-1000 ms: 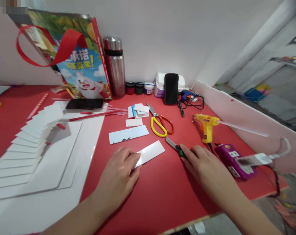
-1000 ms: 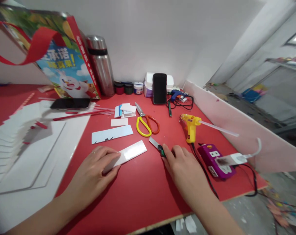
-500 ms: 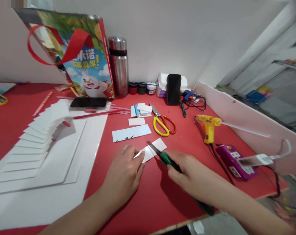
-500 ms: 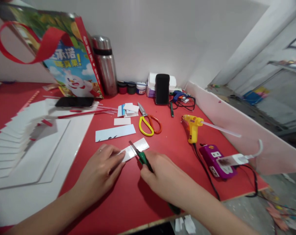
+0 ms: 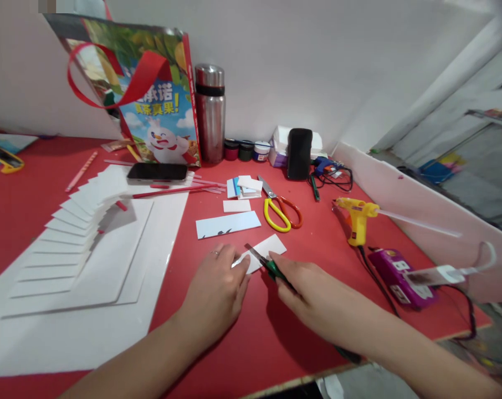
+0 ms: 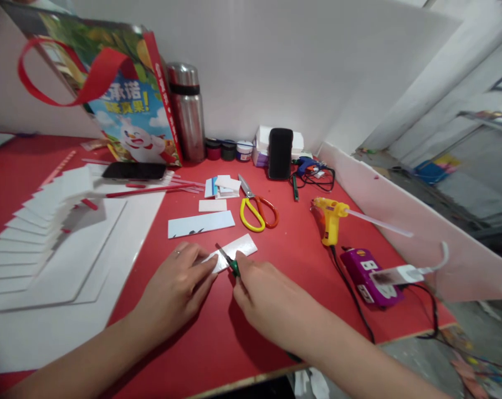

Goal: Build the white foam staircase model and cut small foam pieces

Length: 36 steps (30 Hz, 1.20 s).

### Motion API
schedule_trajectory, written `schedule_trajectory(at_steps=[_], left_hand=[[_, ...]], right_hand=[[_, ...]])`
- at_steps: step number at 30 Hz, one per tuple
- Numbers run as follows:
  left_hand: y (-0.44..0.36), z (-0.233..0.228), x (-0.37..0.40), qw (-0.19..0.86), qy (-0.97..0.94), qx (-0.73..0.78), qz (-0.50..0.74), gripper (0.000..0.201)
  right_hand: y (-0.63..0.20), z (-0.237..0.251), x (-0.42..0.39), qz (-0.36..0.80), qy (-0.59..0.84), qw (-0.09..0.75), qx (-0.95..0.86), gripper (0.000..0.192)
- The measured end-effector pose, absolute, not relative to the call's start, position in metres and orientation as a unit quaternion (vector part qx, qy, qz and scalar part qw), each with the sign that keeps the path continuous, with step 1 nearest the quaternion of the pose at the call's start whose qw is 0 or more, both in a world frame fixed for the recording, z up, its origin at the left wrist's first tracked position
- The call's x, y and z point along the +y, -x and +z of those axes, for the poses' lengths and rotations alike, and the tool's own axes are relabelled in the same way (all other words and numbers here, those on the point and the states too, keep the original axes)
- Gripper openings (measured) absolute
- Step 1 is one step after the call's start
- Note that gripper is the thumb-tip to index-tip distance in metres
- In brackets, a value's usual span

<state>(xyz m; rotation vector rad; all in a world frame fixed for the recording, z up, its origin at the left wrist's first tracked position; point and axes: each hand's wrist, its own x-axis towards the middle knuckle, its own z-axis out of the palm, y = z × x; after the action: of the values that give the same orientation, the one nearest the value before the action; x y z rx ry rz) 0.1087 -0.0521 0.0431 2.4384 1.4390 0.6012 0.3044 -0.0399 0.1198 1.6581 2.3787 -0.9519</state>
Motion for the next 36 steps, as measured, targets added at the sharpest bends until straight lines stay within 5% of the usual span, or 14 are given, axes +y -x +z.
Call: schedule_trajectory(at_steps=[10,15,36], left_hand=[[-0.110,0.046,-0.050,0.114,-0.838,0.488,0.216,0.027],[-0.110,0.046,-0.050,0.088,-0.845,0.481,0.217,0.024],[-0.109,0.040,-0.052,0.065,-0.848,0.470,0.236,0.025]], right_hand=[[-0.281,0.121,-0.041,-0.186,-0.507,0.201,0.818,0.079],[-0.273,0.129,-0.040,-0.163,-0.501,0.244,0.814,0.082],[-0.308,0.115,-0.081,-0.220,-0.506,0.143,0.822,0.092]])
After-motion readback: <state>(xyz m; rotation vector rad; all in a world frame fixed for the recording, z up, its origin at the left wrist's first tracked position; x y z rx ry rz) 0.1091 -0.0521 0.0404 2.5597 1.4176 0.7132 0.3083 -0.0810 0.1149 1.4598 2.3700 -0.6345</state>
